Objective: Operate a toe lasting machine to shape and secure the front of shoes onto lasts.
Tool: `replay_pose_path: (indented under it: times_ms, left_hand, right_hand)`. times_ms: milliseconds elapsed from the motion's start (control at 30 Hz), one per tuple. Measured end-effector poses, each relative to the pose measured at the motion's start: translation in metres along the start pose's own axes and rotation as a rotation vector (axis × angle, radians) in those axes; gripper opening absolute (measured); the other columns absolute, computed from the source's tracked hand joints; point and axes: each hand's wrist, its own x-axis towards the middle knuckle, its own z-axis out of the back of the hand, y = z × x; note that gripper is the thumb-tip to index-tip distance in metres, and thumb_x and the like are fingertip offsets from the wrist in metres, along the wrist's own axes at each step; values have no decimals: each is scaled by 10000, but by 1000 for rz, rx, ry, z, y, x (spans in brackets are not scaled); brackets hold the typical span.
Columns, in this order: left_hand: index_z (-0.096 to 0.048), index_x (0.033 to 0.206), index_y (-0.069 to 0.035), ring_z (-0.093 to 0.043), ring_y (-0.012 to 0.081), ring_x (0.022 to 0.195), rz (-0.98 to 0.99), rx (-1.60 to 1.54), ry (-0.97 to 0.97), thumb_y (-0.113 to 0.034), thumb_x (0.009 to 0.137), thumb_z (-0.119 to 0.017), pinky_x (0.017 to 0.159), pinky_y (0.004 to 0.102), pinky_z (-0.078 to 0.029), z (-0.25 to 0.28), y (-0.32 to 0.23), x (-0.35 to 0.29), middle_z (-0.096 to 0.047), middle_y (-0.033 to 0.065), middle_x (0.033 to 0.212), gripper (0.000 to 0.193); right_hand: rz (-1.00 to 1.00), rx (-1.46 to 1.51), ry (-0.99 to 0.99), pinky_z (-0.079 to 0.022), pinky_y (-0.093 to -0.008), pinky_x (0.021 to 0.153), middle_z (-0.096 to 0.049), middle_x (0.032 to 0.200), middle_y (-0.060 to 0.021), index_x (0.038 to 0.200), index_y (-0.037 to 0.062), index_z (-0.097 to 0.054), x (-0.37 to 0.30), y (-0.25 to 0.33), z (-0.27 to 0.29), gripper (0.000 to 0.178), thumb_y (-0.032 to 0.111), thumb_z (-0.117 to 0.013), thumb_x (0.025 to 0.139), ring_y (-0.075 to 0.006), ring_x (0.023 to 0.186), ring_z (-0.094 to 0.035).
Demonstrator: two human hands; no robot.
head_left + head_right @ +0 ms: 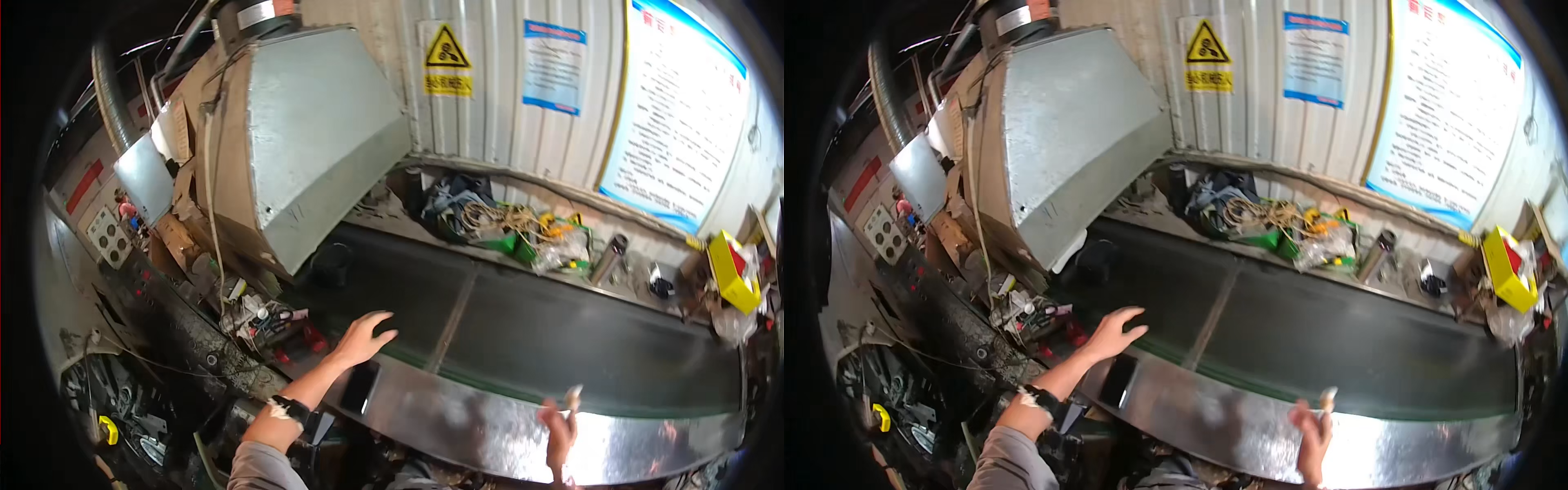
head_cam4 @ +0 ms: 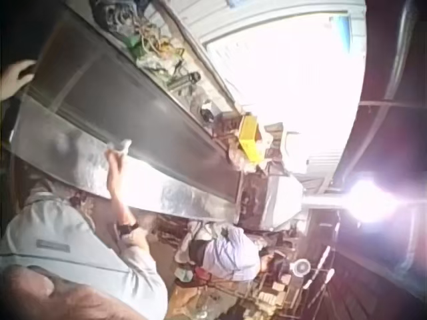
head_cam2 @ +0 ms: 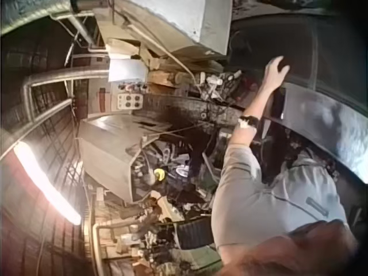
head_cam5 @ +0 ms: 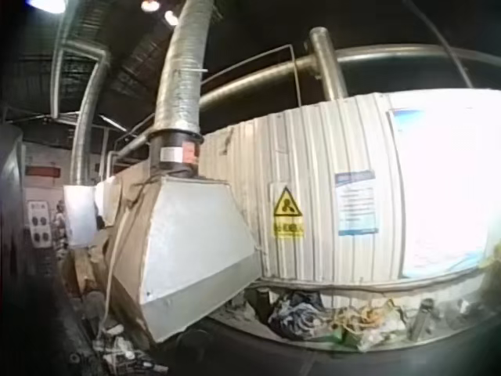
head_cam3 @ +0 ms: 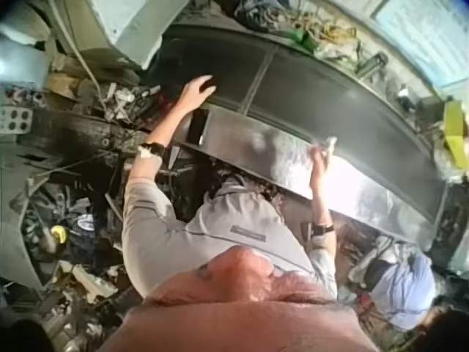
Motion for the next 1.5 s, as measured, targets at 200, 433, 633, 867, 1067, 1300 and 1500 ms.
replay_pose_path:
  times_ms: [200, 433, 633, 867, 1067, 1300, 1500]
  left_hand:
    - [-399, 1505, -79, -403, 382, 1413, 551, 299, 28, -267, 811, -789, 1147, 448, -386, 34, 189, 25, -421, 201, 1529, 818]
    - [-385, 1533, -160, -301, 355, 1479, 603, 484, 54, -209, 739, -840, 1159, 584, -286, 57, 265, 138, -322, 197, 1595, 916]
    - [-775, 991, -27, -715, 235, 862, 115, -235, 436, -275, 858, -730, 823, 357, -530, 42, 234, 205, -754, 155, 884, 284]
    - [-660, 1170, 15, -657, 287, 1103, 669, 364, -196, -267, 887, -718, 962, 378, -501, 69, 395, 204, -700, 182, 1147, 404]
    - [-622, 1203, 13, -635, 340, 1138, 940, 350, -98, -291, 828, -756, 991, 414, -495, 64, 494, 179, -680, 217, 1164, 501]
    - [-578, 1241, 11, -610, 402, 1179, 1021, 187, -53, -318, 760, -801, 1026, 456, -486, 49, 477, 159, -656, 257, 1183, 624]
    - [-597, 1178, 23, -616, 444, 1131, 664, 428, -197, -151, 627, -837, 976, 491, -517, 7, 322, 128, -644, 242, 1179, 625]
  right_hand:
    - [-238, -230, 120, -516, -388, 1003, -676, 1216, -165, 1508, 17, -408, -23, -83, -38, 604, 100, -662, 967, -272, 1078, -660]
    - [-402, -257, 214, -509, -374, 998, -651, 1266, -212, 1581, -14, -142, 48, -60, -149, 836, 124, -681, 958, -256, 1159, -634]
    - [-689, -27, 137, -382, -493, 1139, -509, 1483, -129, 1604, 71, -56, 123, -75, -247, 954, 226, -730, 947, -267, 1352, -489]
    - [-789, 454, 19, -384, -674, 1088, -537, 1399, -88, 1466, 172, -372, 154, -102, -269, 642, 117, -725, 932, -298, 1336, -498]
    - [-844, 502, 69, -397, -613, 1091, -507, 1468, -97, 1518, 193, -391, 147, -67, -223, 630, 572, -456, 1018, -328, 1354, -483]
    - [-918, 511, -222, -381, -633, 1101, -488, 1420, -53, 1438, 277, -494, 90, -44, -173, 403, 401, -479, 1055, -299, 1338, -462]
    - [-665, 575, -167, -393, -639, 1098, -509, 1382, -85, 1433, 220, -502, 11, -57, -122, 483, 410, -589, 998, -293, 1297, -492]
